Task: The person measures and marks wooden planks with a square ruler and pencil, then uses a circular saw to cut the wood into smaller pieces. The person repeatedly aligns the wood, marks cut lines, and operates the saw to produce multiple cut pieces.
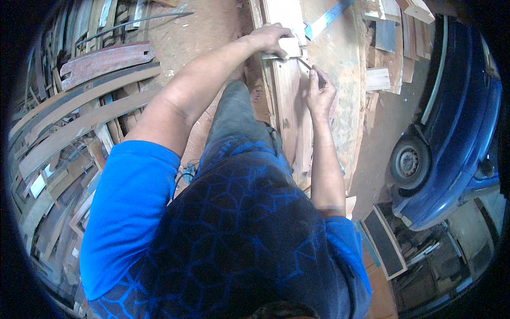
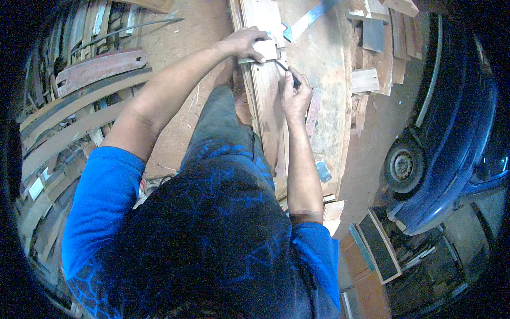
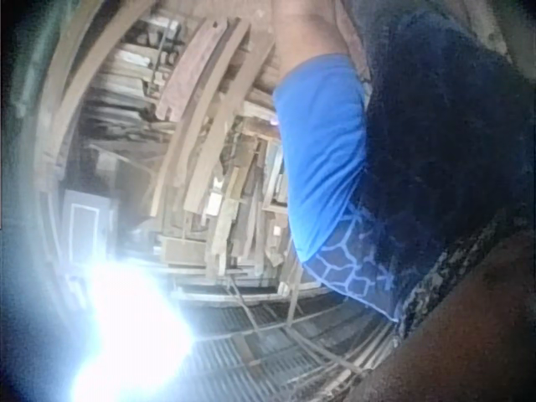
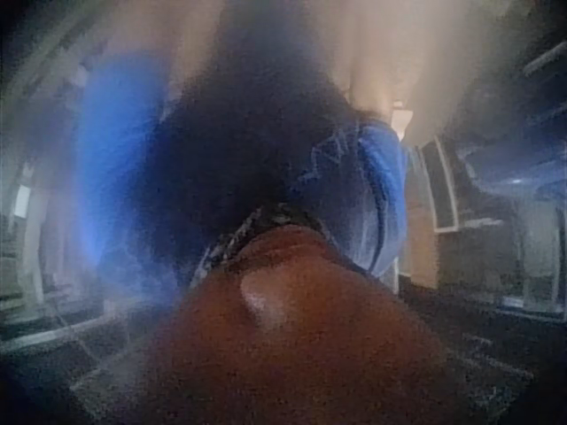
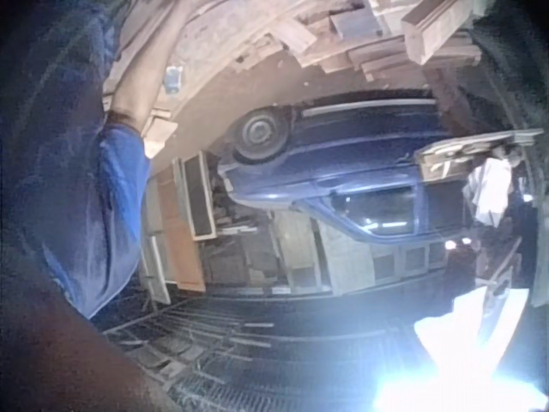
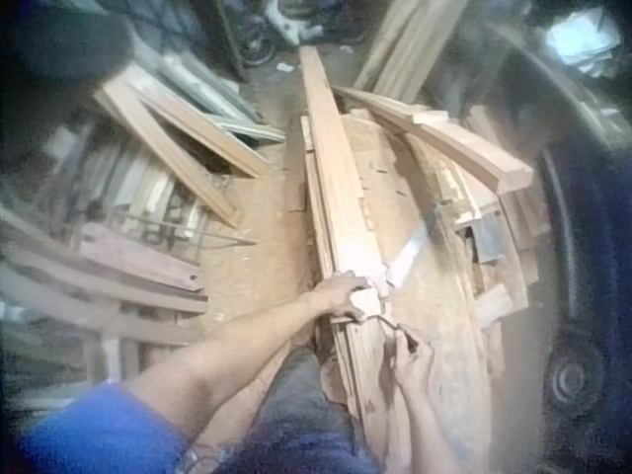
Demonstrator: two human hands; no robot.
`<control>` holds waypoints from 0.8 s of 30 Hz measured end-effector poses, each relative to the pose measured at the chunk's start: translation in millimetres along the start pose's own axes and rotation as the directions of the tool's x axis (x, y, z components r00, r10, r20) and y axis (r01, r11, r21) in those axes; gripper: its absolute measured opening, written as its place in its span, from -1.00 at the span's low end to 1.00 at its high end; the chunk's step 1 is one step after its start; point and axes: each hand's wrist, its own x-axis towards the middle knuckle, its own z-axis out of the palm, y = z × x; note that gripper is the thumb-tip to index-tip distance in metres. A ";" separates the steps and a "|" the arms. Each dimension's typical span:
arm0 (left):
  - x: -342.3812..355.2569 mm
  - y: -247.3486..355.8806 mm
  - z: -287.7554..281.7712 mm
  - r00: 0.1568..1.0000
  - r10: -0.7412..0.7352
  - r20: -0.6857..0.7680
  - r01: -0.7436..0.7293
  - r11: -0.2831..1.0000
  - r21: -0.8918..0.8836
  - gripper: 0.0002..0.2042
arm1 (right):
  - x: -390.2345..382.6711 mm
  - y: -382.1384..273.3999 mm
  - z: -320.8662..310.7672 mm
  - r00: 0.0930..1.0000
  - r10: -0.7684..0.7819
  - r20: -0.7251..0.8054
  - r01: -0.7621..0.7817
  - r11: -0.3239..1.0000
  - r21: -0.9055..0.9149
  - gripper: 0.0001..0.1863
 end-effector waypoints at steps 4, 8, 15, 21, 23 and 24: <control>1.1 -3.9 1.0 1.000 0.022 0.003 -0.022 1.000 0.004 -0.21 | -5.5 -5.9 0.1 0.998 -0.056 -0.030 0.055 0.998 -0.017 -0.75; 1.6 -3.6 3.2 0.999 0.031 -0.027 -0.031 0.999 0.028 -0.20 | -7.9 -10.0 13.7 0.960 -0.277 0.044 0.280 0.955 -0.094 -0.72; -1.0 0.0 2.8 1.000 0.018 -0.017 -0.017 0.999 0.027 -0.18 | -1.2 -23.3 -3.0 0.964 -0.172 -0.201 0.131 0.970 -0.202 -0.73; -2.6 3.2 -6.8 0.994 0.097 -0.042 -0.089 0.985 0.149 -0.22 | -3.7 -17.8 -82.0 0.941 -0.032 -0.336 0.020 0.999 -0.038 -0.72; -7.6 7.4 -25.5 0.998 0.043 -0.046 -0.037 0.990 0.133 -0.25 | -17.0 -23.2 -111.6 0.917 0.001 -0.400 -0.022 0.999 -0.048 -0.72; -7.7 -13.3 -26.3 0.993 -0.016 -0.121 0.027 0.995 0.093 -0.19 | -22.8 -26.1 -120.4 0.910 0.020 -0.415 -0.039 0.998 -0.039 -0.72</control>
